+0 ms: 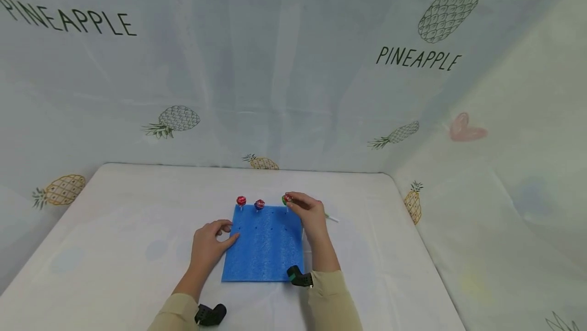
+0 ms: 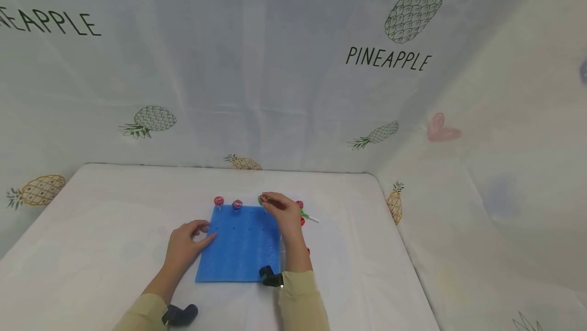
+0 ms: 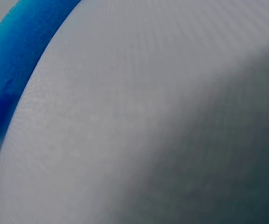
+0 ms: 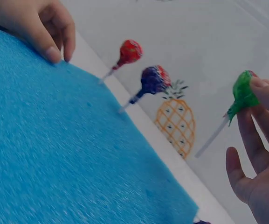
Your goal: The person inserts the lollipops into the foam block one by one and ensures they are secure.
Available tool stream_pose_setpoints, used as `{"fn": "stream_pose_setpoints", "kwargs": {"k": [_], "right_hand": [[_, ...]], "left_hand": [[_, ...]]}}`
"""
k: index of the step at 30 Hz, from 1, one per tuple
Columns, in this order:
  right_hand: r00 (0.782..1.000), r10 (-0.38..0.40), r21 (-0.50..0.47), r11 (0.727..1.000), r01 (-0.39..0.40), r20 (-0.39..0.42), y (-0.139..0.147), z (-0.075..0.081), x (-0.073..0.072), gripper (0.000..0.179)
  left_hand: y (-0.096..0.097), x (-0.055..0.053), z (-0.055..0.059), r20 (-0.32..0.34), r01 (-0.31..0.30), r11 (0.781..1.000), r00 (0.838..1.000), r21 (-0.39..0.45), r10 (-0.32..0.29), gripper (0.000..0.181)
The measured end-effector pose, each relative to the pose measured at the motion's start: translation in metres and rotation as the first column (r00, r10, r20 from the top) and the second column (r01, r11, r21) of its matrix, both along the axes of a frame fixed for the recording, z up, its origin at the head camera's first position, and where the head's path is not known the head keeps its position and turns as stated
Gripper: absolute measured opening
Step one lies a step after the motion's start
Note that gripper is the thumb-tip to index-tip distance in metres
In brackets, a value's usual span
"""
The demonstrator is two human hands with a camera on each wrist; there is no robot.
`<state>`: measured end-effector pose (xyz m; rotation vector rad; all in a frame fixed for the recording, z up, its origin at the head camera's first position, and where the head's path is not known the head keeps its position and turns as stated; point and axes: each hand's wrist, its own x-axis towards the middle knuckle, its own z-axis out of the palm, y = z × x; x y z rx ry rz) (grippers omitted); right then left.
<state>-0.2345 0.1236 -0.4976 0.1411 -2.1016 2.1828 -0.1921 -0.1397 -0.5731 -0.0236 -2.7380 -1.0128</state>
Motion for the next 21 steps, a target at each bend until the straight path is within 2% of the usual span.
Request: {"fn": "stream_pose_setpoints", "kwargs": {"k": [7, 12, 16, 21], "right_hand": [[0.999, -0.024, -0.114, 0.993, 0.026, 0.026, -0.010, -0.012, -0.008, 0.027], [1.000, -0.004, -0.169, 0.986, 0.006, 0.011, -0.017, -0.020, -0.013, 0.026], [1.000, -0.005, -0.161, 0.987, 0.005, 0.006, -0.023, -0.024, -0.015, 0.024], [0.999, -0.021, -0.123, 0.992, 0.026, 0.042, -0.028, -0.030, -0.015, 0.024]], "left_hand": [[0.000, -0.002, -0.001, 0.018, 0.000, 1.000, 1.000, 0.008, 0.000, 0.042], [-0.001, -0.003, 0.000, 0.024, -0.003, 1.000, 1.000, 0.007, 0.003, 0.043], [-0.001, -0.003, 0.000, 0.026, -0.007, 1.000, 1.000, 0.010, 0.007, 0.043], [-0.001, -0.002, -0.002, 0.035, -0.008, 1.000, 0.999, 0.014, 0.008, 0.043]]}}
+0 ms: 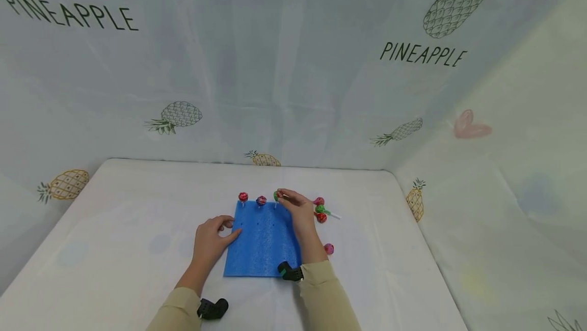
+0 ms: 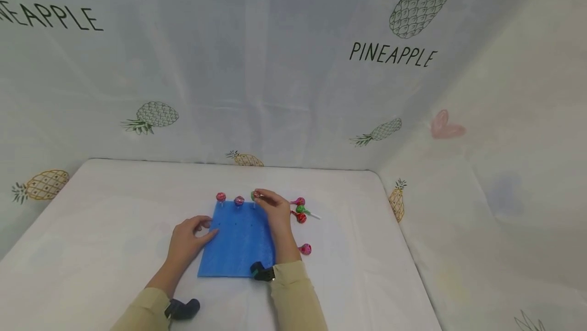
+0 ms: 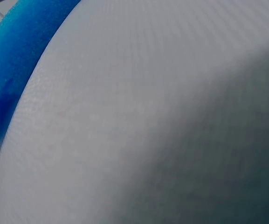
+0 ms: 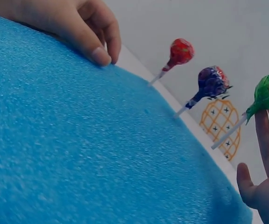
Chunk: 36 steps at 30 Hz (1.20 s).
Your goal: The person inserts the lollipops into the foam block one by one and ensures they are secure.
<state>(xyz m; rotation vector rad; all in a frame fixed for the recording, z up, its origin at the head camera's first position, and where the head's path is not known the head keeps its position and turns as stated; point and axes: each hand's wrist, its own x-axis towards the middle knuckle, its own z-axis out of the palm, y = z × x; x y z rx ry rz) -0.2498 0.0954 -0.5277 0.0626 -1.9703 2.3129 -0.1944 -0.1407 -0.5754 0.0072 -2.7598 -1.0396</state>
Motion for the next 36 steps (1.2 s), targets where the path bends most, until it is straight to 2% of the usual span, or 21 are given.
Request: {"fn": "stream_pose_setpoints", "kwargs": {"k": [4, 8, 11, 15, 18, 23, 30, 36], "right_hand": [[0.999, -0.011, -0.006, 1.000, 0.011, 0.052, -0.003, 0.000, 0.001, 0.026], [0.998, 0.000, -0.029, 1.000, 0.002, 0.069, -0.004, 0.005, 0.003, 0.028], [0.998, 0.005, -0.017, 1.000, -0.004, 0.068, -0.005, 0.016, 0.008, 0.027], [0.997, -0.010, 0.017, 1.000, 0.009, 0.076, -0.007, 0.027, 0.015, 0.026], [0.997, -0.021, 0.009, 1.000, 0.020, 0.077, -0.007, 0.020, 0.012, 0.025], [0.995, -0.050, -0.014, 0.999, 0.051, 0.083, -0.009, 0.000, 0.001, 0.025], [0.994, -0.048, 0.002, 0.999, 0.048, 0.094, -0.010, 0.024, 0.012, 0.026], [0.993, -0.052, -0.026, 0.998, 0.055, 0.106, -0.010, 0.002, 0.000, 0.027]], "left_hand": [[0.000, 0.000, 0.000, -0.009, -0.003, 1.000, 1.000, -0.002, 0.003, 0.042], [0.000, 0.000, 0.001, -0.061, 0.001, 1.000, 0.998, -0.010, -0.001, 0.041], [0.000, 0.001, 0.001, -0.087, 0.005, 1.000, 0.996, -0.015, -0.007, 0.040], [0.000, 0.001, 0.001, -0.082, 0.007, 1.000, 0.997, -0.017, -0.008, 0.040], [0.000, 0.000, 0.001, -0.076, 0.004, 1.000, 0.997, -0.019, -0.005, 0.040], [0.000, -0.001, 0.000, -0.060, 0.003, 1.000, 0.998, -0.016, -0.004, 0.040], [-0.001, -0.003, -0.001, -0.062, 0.014, 1.000, 0.998, -0.015, -0.015, 0.041], [-0.001, -0.005, -0.001, -0.057, 0.009, 1.000, 0.998, -0.015, -0.010, 0.040]]}}
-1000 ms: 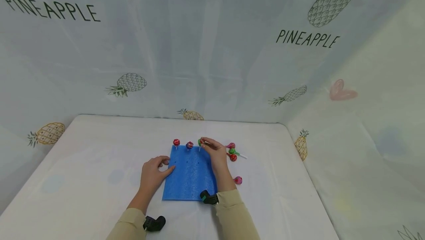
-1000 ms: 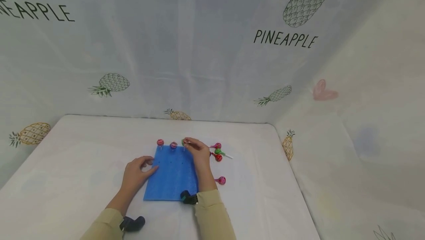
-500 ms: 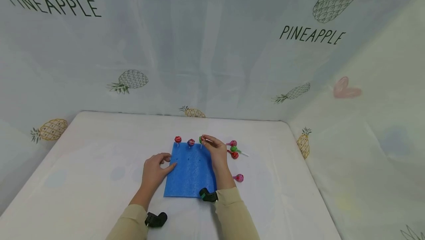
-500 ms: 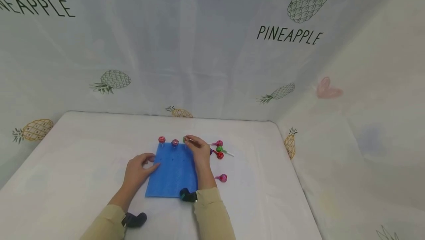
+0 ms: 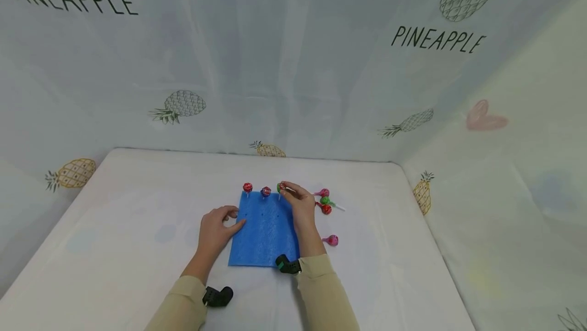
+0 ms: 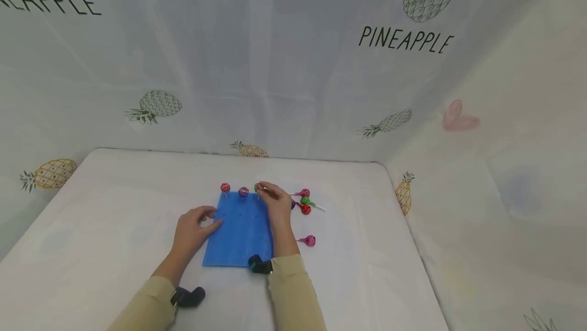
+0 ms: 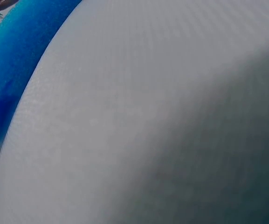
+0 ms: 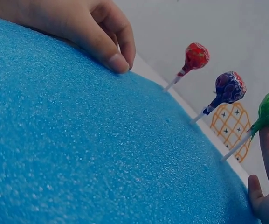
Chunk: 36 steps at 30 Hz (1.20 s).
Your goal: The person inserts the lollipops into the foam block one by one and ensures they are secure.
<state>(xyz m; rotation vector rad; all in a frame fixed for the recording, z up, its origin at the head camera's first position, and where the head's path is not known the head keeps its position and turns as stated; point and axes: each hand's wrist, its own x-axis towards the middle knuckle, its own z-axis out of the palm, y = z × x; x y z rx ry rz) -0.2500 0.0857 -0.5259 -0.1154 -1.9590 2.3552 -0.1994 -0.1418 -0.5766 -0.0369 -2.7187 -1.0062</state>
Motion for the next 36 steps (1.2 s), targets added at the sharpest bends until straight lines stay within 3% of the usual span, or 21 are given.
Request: {"fn": "stream_pose_setpoints", "kwargs": {"k": [8, 22, 31, 36], "right_hand": [[0.999, -0.032, 0.009, 0.999, 0.032, -0.032, -0.004, -0.007, -0.002, 0.023], [1.000, -0.016, 0.048, 0.999, 0.015, 0.011, -0.004, -0.012, 0.000, 0.026], [0.999, -0.001, 0.101, 0.995, -0.002, 0.032, -0.008, 0.018, 0.015, 0.026], [0.999, -0.016, 0.110, 0.994, 0.012, 0.036, -0.006, 0.023, 0.016, 0.025]], "left_hand": [[0.000, 0.000, 0.000, 0.005, -0.009, 1.000, 1.000, 0.001, 0.009, 0.040], [0.001, -0.001, 0.001, 0.009, -0.006, 1.000, 1.000, -0.010, 0.006, 0.040], [-0.001, 0.002, 0.003, -0.009, -0.012, 1.000, 1.000, -0.004, 0.012, 0.040], [0.001, 0.000, 0.004, 0.001, 0.005, 1.000, 1.000, -0.006, -0.005, 0.040]]}}
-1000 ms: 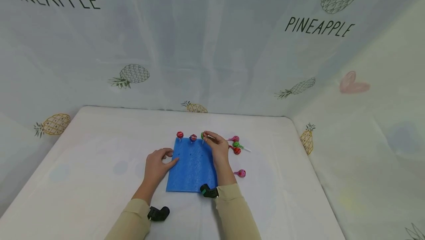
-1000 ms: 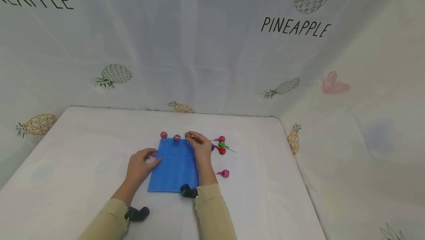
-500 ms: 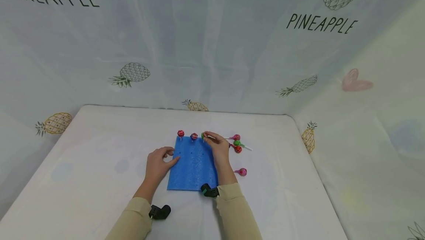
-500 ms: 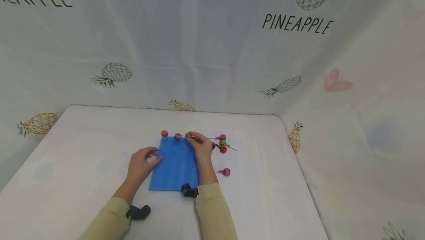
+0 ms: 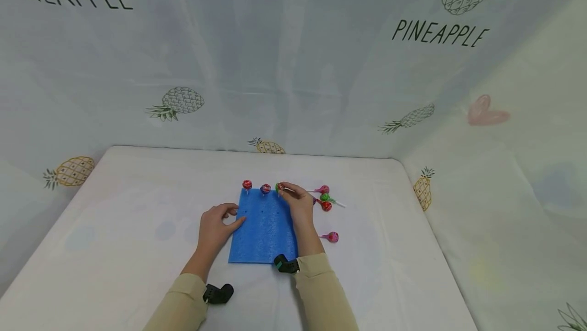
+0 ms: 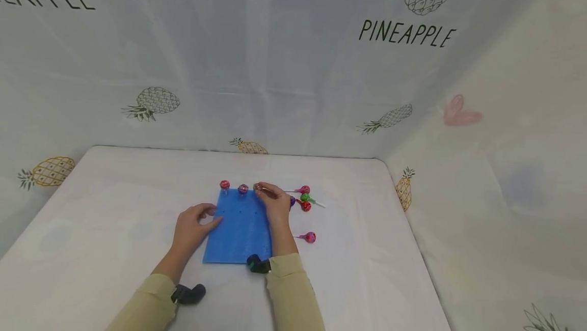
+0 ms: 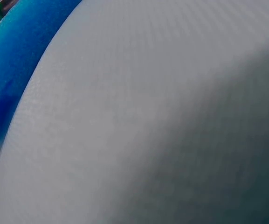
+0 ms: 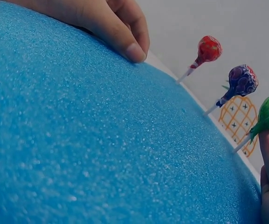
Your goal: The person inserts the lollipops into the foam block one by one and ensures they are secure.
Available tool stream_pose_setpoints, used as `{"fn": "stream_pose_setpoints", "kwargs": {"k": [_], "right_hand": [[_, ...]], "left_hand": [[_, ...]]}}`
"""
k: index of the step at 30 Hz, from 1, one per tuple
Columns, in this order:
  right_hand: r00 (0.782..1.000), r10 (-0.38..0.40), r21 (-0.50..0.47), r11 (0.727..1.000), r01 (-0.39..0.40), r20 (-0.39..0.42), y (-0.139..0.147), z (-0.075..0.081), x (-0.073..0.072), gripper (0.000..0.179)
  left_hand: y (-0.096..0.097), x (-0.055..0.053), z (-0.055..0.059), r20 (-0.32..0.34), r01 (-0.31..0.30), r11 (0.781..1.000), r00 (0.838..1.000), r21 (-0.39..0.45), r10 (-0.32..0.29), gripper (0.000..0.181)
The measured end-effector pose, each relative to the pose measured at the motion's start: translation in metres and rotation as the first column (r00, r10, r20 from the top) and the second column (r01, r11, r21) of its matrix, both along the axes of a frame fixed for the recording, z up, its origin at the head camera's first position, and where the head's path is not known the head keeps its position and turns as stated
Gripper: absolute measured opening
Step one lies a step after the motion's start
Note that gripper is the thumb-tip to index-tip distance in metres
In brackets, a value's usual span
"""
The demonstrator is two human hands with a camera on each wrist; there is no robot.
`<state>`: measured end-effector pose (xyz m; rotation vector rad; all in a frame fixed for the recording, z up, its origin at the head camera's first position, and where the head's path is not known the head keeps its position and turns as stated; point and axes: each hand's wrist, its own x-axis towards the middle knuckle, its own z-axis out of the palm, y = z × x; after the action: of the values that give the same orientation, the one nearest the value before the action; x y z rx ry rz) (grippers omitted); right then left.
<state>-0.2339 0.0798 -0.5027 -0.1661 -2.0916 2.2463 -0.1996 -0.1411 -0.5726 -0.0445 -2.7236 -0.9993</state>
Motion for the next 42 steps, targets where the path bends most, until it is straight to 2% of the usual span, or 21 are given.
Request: {"fn": "stream_pose_setpoints", "kwargs": {"k": [9, 15, 18, 22, 27, 34, 42], "right_hand": [[0.999, 0.033, -0.031, 0.999, -0.034, -0.020, 0.008, 0.001, 0.001, 0.032], [0.999, -0.026, -0.052, 0.998, 0.024, -0.046, 0.022, 0.003, 0.006, 0.033], [0.997, -0.052, -0.067, 0.997, 0.049, -0.051, 0.035, -0.009, 0.003, 0.034], [0.994, -0.102, -0.020, 0.995, 0.101, -0.048, 0.051, -0.026, 0.002, 0.035], [0.988, -0.154, 0.015, 0.988, 0.155, -0.026, 0.061, -0.029, 0.008, 0.034], [0.966, -0.251, 0.093, 0.962, 0.256, -0.066, 0.068, -0.039, 0.010, 0.032], [0.949, -0.304, 0.149, 0.938, 0.314, -0.086, 0.077, -0.041, 0.011, 0.027]], "left_hand": [[0.001, -0.001, 0.001, 0.020, 0.000, 1.000, 1.000, 0.012, 0.000, 0.041], [0.001, 0.002, 0.002, 0.033, 0.000, 1.000, 0.999, 0.013, -0.001, 0.040], [0.001, 0.002, 0.003, 0.030, 0.002, 1.000, 1.000, 0.010, -0.002, 0.040], [0.002, 0.001, 0.003, 0.026, 0.007, 1.000, 1.000, 0.007, -0.007, 0.040], [0.002, 0.000, 0.002, 0.031, 0.002, 1.000, 1.000, 0.002, -0.002, 0.042], [0.001, 0.000, 0.001, 0.027, 0.005, 1.000, 1.000, 0.005, -0.006, 0.041], [0.000, -0.001, -0.001, 0.032, -0.001, 1.000, 0.999, 0.006, 0.001, 0.042]]}}
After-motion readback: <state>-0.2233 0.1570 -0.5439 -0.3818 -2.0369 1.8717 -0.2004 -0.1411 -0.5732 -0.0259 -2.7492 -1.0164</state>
